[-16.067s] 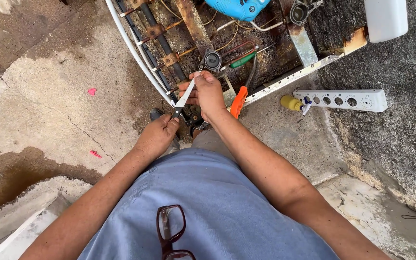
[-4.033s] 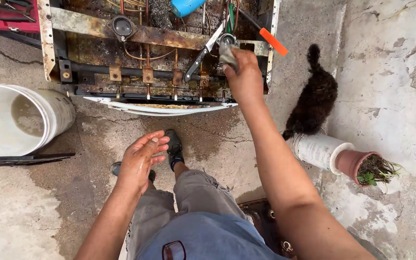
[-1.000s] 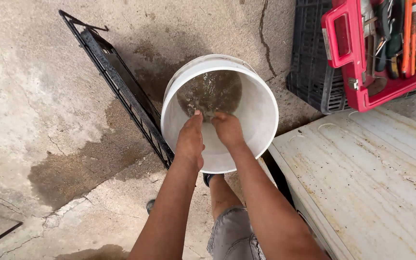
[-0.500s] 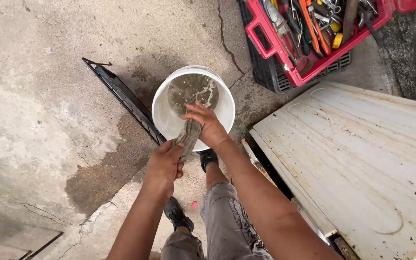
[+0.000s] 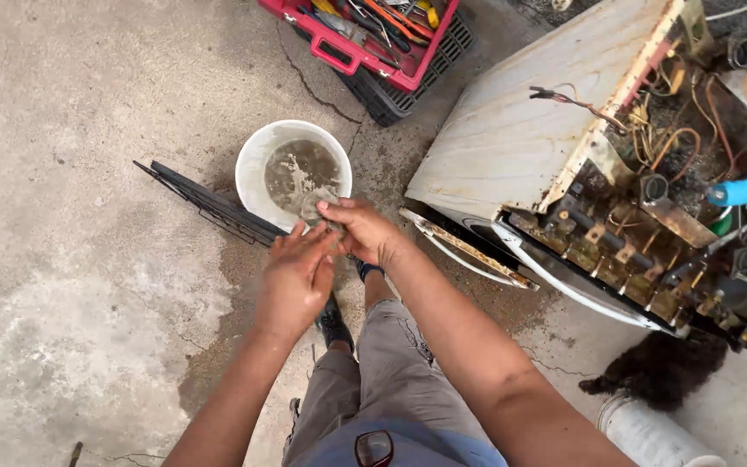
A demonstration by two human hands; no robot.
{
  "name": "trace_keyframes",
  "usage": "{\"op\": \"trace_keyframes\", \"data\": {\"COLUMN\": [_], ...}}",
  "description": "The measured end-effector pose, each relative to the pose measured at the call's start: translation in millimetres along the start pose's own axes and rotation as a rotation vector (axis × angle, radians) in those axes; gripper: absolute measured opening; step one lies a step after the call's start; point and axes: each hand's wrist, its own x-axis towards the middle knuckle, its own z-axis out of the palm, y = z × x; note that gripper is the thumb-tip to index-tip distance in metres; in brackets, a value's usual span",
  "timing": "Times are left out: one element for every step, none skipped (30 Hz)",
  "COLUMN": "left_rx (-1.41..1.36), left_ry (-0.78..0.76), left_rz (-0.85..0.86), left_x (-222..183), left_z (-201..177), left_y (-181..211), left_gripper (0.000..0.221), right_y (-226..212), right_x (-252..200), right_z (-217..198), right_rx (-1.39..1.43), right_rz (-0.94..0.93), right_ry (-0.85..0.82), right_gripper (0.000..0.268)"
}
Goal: Deep cleaning and disassembling stove components to remove heavy grease and grime using various hand tools.
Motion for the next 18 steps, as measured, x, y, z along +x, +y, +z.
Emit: {"op": "trace_keyframes", "data": {"left_rx": [0.012,0.013,0.212,0.408,0.405,0.413,0.421,0.426,0.521,0.617,0.622,0.597,0.571,0.577,0.484,0.392,0.399,0.317], "left_ry": [0.111,0.085,0.067,0.026,-0.023,-0.046,-0.067,-0.083,-0.178,-0.258,-0.258,-0.278,-0.298,-0.300,-0.294,-0.294,-0.302,-0.482], "left_rz": [0.054,0.107,0.240,0.385,0.451,0.490,0.529,0.576,0.597,0.573,0.578,0.554,0.530,0.538,0.443,0.340,0.339,0.381], "left_x": [-22,-31,-37,-47,-53,-50,-44,-35,-26,-28,-24,-20,-14,-23,-33,-46,-76,-108], "left_z": [-13,-14,-12,-8,0,7,13,28,41,51,73,98,124,149,176,204,218,230], "left_y": [20,21,22,23,38,55,73,96,118,131,147,164,181,200,219,234,262,286], "left_gripper": [0.055,0.055,0.068,0.086,0.086,0.092,0.101,0.101,0.087,0.076,0.076,0.069,0.063,0.063,0.065,0.067,0.067,0.072], "right_y": [0,3,4,18,18,9,0,-9,-15,-16,-16,-17,-20,-3,14,36,45,56], "right_x": [-16,-42,-66,-100,-148,-189,-227,-260,-291,-316,-348,-379,-410,-429,-447,-466,-479,-491], "right_z": [-5,-11,-20,-32,-29,-26,-20,-38,-53,-62,-75,-90,-106,-121,-137,-154,-164,-173], "right_rx": [0.038,0.055,0.034,0.037,0.076,-0.003,-0.088,-0.076,-0.205,-0.344,-0.341,-0.352,-0.363,-0.357,-0.333,-0.302,-0.291,-0.087], "right_rz": [0.029,-0.019,-0.022,-0.026,-0.076,-0.110,-0.142,-0.183,-0.199,-0.179,-0.187,-0.239,-0.291,-0.299,-0.366,-0.423,-0.421,-0.507], "right_ry": [0.005,0.034,-0.051,-0.114,-0.063,-0.142,-0.214,-0.189,-0.148,-0.133,-0.132,0.012,0.157,0.160,0.330,0.499,0.499,0.475], "right_gripper": [0.042,0.042,0.038,0.036,0.036,0.030,0.025,0.025,0.025,0.029,0.029,0.034,0.040,0.040,0.061,0.084,0.084,0.078]}}
